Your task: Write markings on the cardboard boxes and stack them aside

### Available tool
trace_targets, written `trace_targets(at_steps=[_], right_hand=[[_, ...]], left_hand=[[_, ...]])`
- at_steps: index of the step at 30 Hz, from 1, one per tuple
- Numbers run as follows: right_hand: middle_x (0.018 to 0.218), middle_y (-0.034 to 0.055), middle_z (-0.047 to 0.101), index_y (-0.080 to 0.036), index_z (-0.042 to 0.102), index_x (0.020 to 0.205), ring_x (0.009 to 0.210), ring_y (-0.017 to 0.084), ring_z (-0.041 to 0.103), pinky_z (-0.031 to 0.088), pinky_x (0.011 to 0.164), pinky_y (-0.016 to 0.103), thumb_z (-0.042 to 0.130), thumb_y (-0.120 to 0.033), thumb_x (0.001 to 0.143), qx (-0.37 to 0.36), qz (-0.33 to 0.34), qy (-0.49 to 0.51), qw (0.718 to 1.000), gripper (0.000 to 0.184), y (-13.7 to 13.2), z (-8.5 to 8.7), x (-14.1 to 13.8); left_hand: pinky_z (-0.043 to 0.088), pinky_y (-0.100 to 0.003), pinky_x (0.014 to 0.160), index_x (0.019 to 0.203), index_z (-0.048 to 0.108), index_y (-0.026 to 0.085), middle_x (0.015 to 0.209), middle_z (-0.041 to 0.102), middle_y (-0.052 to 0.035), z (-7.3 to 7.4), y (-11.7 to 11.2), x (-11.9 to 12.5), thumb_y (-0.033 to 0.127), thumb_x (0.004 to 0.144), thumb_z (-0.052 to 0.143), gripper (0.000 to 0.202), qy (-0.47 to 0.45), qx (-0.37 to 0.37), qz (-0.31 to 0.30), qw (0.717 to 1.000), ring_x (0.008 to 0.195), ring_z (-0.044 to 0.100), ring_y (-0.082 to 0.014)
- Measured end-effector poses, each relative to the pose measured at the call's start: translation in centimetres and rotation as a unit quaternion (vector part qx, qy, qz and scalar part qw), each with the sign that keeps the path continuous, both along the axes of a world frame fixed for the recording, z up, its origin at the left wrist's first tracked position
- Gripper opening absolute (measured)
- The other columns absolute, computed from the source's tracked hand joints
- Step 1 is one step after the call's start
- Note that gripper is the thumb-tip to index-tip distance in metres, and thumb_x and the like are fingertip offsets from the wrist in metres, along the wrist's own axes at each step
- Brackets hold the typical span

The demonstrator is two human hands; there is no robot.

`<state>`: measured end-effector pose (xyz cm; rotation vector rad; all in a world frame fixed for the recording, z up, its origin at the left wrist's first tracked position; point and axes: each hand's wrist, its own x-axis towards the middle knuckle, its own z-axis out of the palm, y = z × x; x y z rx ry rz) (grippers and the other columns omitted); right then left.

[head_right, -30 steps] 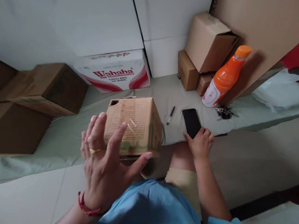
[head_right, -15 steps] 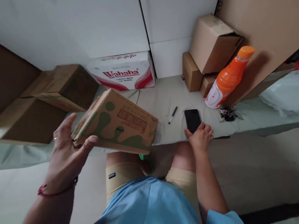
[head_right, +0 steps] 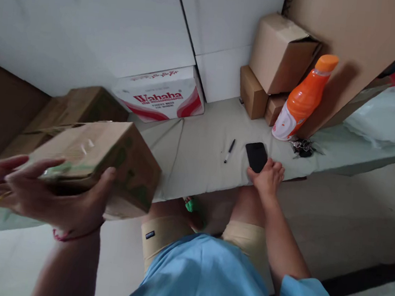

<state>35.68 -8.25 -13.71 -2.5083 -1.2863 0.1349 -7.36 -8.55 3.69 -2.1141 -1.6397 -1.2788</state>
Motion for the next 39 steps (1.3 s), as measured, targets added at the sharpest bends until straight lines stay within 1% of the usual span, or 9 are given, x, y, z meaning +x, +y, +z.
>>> trace_targets(at_steps=[3, 6, 12, 16, 22, 26, 29, 35, 39], right_hand=[[0.130, 0.0256, 0.056, -0.009, 0.058, 0.139, 0.121, 0.042, 0.049, 0.041, 0.102, 0.055, 0.073, -0.060, 0.082, 0.014, -0.002, -0.006, 1.000, 0.078, 0.0, -0.6, 0.2], [0.131, 0.0271, 0.055, -0.010, 0.060, 0.131, 0.122, 0.043, 0.049, 0.043, 0.101, 0.057, 0.075, -0.060, 0.079, 0.013, -0.007, -0.011, 1.000, 0.074, 0.2, -0.6, 0.3], [0.133, 0.0304, 0.056, -0.004, 0.053, 0.137, 0.113, 0.041, 0.062, 0.051, 0.094, 0.052, 0.083, -0.055, 0.074, -0.013, 0.016, 0.017, 1.000, 0.087, -0.3, 1.5, 0.0], [0.135, 0.0288, 0.060, -0.007, 0.052, 0.141, 0.121, 0.040, 0.063, 0.053, 0.100, 0.051, 0.081, -0.050, 0.072, 0.035, 0.041, 0.107, 0.993, 0.086, -1.4, 3.9, -2.0], [0.137, 0.0178, 0.067, -0.022, 0.053, 0.144, 0.122, 0.035, 0.067, 0.056, 0.103, 0.052, 0.074, -0.055, 0.075, 0.186, 0.157, 0.288, 0.926, 0.079, -3.7, 12.6, -9.6], [0.129, 0.0127, 0.072, -0.025, 0.053, 0.137, 0.114, 0.031, 0.072, 0.061, 0.098, 0.048, 0.082, -0.050, 0.071, 0.223, 0.194, 0.409, 0.864, 0.077, -4.0, 17.7, -14.3], [0.120, 0.0096, 0.074, -0.024, 0.053, 0.132, 0.105, 0.028, 0.073, 0.062, 0.093, 0.044, 0.086, -0.047, 0.067, 0.221, 0.197, 0.465, 0.834, 0.076, -3.7, 18.9, -16.4], [0.112, 0.0073, 0.072, -0.025, 0.055, 0.122, 0.098, 0.026, 0.071, 0.061, 0.088, 0.043, 0.082, -0.044, 0.062, 0.242, 0.177, 0.471, 0.830, 0.070, -3.5, 19.5, -18.4], [0.114, 0.0064, 0.072, -0.026, 0.053, 0.125, 0.099, 0.026, 0.071, 0.061, 0.089, 0.043, 0.082, -0.043, 0.064, 0.267, 0.171, 0.466, 0.826, 0.070, -3.6, 19.9, -19.2]], left_hand=[[0.027, -0.078, 0.118, 0.115, 0.065, 0.026, 0.142, 0.049, -0.0109, 0.2, 0.4, 0.3, 0.050, 0.057, 0.097, 0.070, 0.104, 0.165, 0.066, 0.979, 0.131, 0.044, -0.0463], [0.041, -0.069, 0.108, 0.109, 0.067, 0.028, 0.132, 0.056, -0.0127, -0.7, 0.0, 2.0, 0.052, 0.059, 0.096, 0.062, 0.148, 0.221, 0.055, 0.962, 0.120, 0.050, -0.0401], [0.035, -0.063, 0.113, 0.104, 0.069, 0.032, 0.114, 0.064, -0.0098, -4.0, -1.0, 6.9, 0.045, 0.064, 0.096, 0.050, 0.131, 0.226, -0.016, 0.965, 0.107, 0.049, -0.0324], [0.032, -0.064, 0.117, 0.101, 0.071, 0.034, 0.102, 0.067, -0.0072, -5.4, -1.5, 7.7, 0.055, 0.066, 0.094, 0.047, 0.154, 0.236, -0.035, 0.959, 0.101, 0.049, -0.0298], [0.034, -0.063, 0.117, 0.101, 0.073, 0.035, 0.100, 0.070, -0.0079, -6.0, -1.6, 7.5, 0.064, 0.069, 0.088, 0.045, 0.162, 0.240, -0.024, 0.957, 0.101, 0.050, -0.0307], [0.028, -0.067, 0.121, 0.099, 0.074, 0.033, 0.096, 0.072, -0.0078, -6.6, -1.7, 7.8, 0.060, 0.076, 0.083, 0.037, 0.167, 0.245, -0.012, 0.955, 0.099, 0.051, -0.0302], [0.026, -0.069, 0.121, 0.092, 0.073, 0.033, 0.095, 0.073, -0.0082, -8.2, -1.8, 7.7, 0.058, 0.081, 0.077, 0.028, 0.176, 0.229, 0.004, 0.957, 0.099, 0.052, -0.0308], [0.018, -0.068, 0.125, 0.097, 0.076, 0.035, 0.093, 0.073, -0.0045, -11.9, -2.5, 6.4, 0.034, 0.089, 0.072, 0.009, 0.091, 0.109, -0.066, 0.988, 0.103, 0.057, -0.0299], [0.028, -0.072, 0.122, 0.101, 0.077, 0.034, 0.089, 0.072, -0.0030, -13.7, -2.8, 5.4, 0.033, 0.090, 0.071, 0.013, 0.115, 0.113, -0.036, 0.986, 0.098, 0.064, -0.0295]])
